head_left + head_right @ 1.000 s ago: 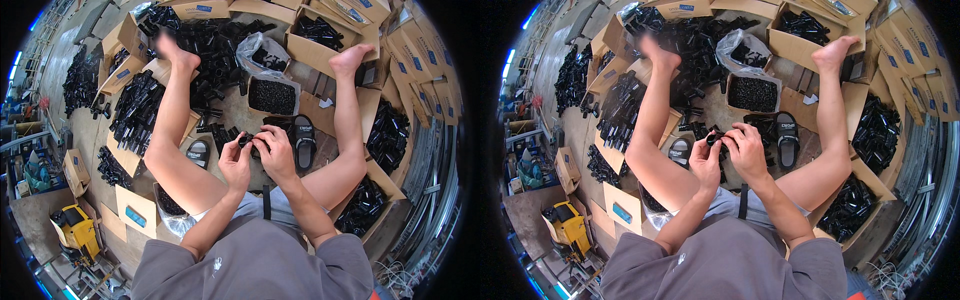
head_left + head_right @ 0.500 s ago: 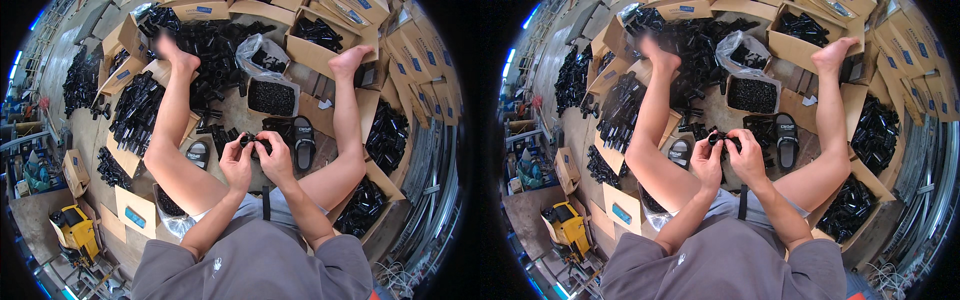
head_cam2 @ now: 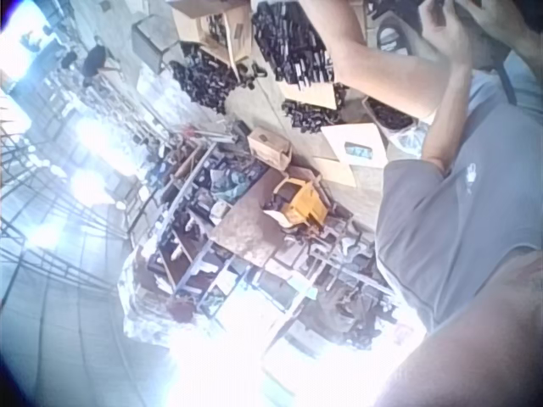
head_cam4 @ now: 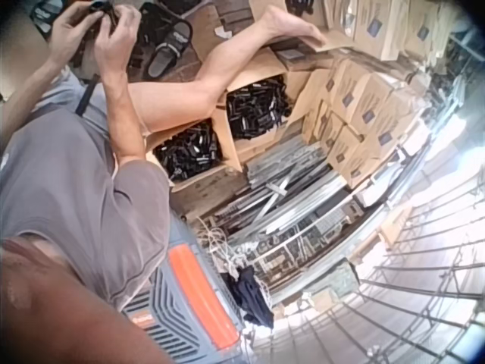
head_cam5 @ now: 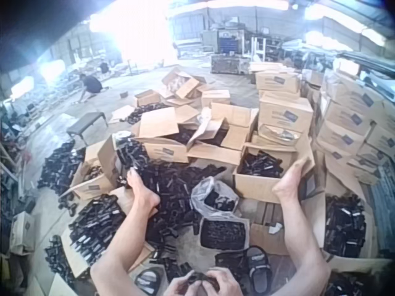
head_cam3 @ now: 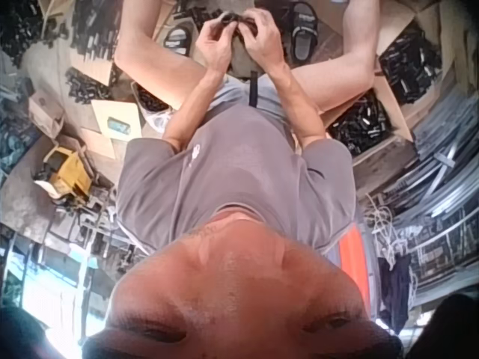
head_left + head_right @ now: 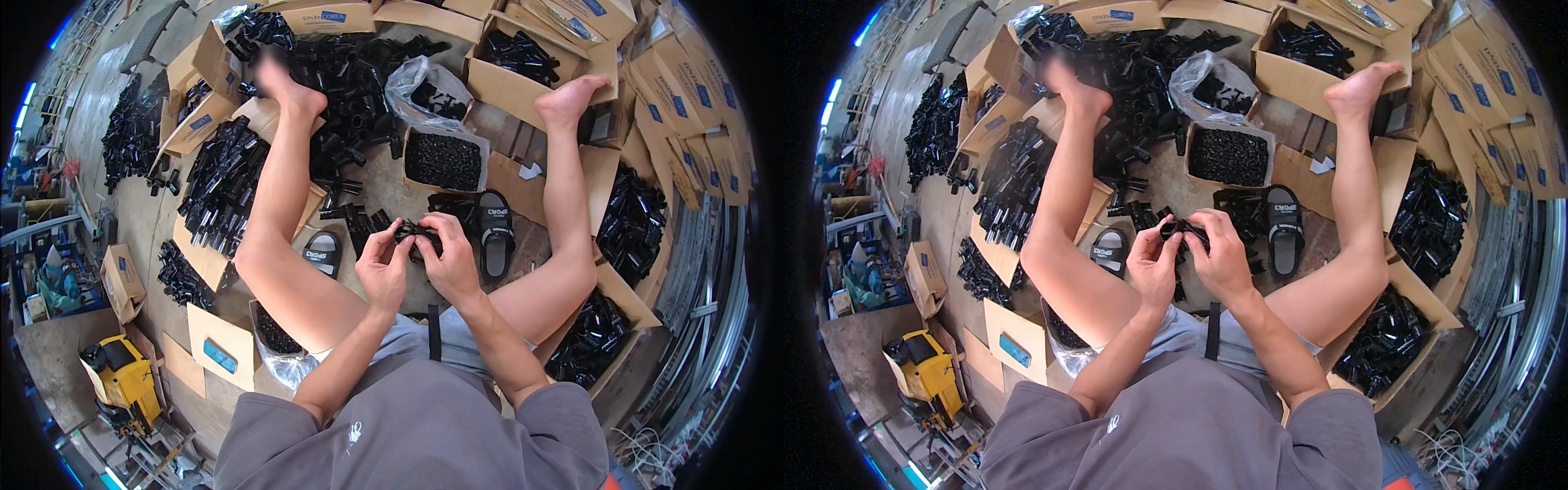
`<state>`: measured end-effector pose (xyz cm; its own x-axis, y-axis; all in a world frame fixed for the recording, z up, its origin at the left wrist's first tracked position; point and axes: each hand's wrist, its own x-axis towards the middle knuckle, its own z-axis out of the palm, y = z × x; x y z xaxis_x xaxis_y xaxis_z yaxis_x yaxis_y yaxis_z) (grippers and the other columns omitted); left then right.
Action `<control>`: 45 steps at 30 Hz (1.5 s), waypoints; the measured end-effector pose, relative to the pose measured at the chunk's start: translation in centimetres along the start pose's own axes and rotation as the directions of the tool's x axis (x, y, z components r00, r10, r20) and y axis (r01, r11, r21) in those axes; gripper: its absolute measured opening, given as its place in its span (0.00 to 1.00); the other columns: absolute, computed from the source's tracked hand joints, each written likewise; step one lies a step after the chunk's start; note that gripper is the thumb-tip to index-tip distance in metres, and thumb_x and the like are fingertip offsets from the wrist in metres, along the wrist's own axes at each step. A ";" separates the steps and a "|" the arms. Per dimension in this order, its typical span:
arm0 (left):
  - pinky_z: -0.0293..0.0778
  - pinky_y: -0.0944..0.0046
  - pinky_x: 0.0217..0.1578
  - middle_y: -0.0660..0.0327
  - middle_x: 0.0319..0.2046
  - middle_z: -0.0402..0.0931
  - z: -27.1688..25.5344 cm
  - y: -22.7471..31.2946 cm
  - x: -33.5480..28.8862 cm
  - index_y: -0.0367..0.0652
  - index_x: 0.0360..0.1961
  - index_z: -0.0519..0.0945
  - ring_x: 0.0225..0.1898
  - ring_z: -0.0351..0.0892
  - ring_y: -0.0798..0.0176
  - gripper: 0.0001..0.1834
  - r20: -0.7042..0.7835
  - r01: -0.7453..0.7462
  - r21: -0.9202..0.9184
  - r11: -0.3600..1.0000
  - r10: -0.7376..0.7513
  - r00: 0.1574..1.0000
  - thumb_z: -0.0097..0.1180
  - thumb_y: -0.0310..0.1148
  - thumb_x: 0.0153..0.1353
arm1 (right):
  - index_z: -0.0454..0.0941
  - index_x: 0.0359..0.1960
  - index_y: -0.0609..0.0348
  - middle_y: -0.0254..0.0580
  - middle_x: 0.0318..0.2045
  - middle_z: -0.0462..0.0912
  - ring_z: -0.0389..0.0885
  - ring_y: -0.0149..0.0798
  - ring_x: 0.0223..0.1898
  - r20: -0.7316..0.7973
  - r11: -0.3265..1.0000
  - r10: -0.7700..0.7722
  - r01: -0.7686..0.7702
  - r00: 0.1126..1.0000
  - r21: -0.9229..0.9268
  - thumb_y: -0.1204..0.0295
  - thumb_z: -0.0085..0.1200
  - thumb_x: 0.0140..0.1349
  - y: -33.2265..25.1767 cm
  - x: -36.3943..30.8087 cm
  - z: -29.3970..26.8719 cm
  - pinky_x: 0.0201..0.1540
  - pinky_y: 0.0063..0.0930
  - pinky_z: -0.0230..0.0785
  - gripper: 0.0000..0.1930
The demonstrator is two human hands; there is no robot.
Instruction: The person sits on the floor and assembles black plastic components by hand, selecting screws from a container and inserting them into the parts.
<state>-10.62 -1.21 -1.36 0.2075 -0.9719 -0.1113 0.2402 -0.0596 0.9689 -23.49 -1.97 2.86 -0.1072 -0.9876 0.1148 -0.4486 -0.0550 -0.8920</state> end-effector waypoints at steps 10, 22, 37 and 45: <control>0.77 0.70 0.52 0.57 0.50 0.85 0.5 0.0 -0.2 0.31 0.53 0.81 0.48 0.81 0.73 0.14 0.025 0.050 -0.006 0.999 -0.050 0.998 0.64 0.19 0.67 | 0.77 0.42 0.66 0.54 0.45 0.82 0.83 0.56 0.48 -0.016 0.998 0.028 -0.027 0.999 0.056 0.79 0.60 0.63 1.2 -0.6 0.5 0.51 0.43 0.76 0.08; 0.79 0.70 0.48 0.60 0.45 0.85 0.0 -1.1 0.9 0.33 0.52 0.81 0.45 0.83 0.72 0.14 0.080 0.228 0.102 0.968 -0.236 0.968 0.66 0.22 0.67 | 0.77 0.43 0.66 0.54 0.44 0.80 0.80 0.57 0.48 -0.025 0.980 0.004 -0.009 1.000 -0.201 0.76 0.57 0.67 2.7 -2.0 2.0 0.51 0.46 0.75 0.07; 0.73 0.67 0.31 0.63 0.28 0.81 -0.7 -3.1 0.3 0.34 0.47 0.81 0.29 0.76 0.73 0.13 -0.052 0.152 0.360 0.921 -0.143 0.988 0.66 0.32 0.69 | 0.78 0.42 0.65 0.52 0.44 0.81 0.80 0.56 0.49 -0.077 0.973 0.010 -0.028 0.997 -0.230 0.77 0.64 0.59 2.3 -2.6 2.6 0.52 0.46 0.75 0.11; 0.71 0.66 0.28 0.62 0.26 0.79 0.1 -2.0 -0.1 0.34 0.45 0.80 0.26 0.74 0.74 0.14 -0.067 0.096 0.485 0.870 -0.072 0.995 0.67 0.34 0.68 | 0.76 0.40 0.65 0.52 0.41 0.80 0.80 0.56 0.46 -0.007 0.965 -0.002 0.000 1.000 -0.262 0.78 0.62 0.60 3.6 -2.4 2.5 0.51 0.47 0.73 0.09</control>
<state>-11.19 -1.02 -3.25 0.2527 -0.9476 -0.1954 -0.2307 -0.2552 0.9390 -22.59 -0.14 -1.74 -0.1124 -0.9864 0.1196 -0.6653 -0.0147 -0.7465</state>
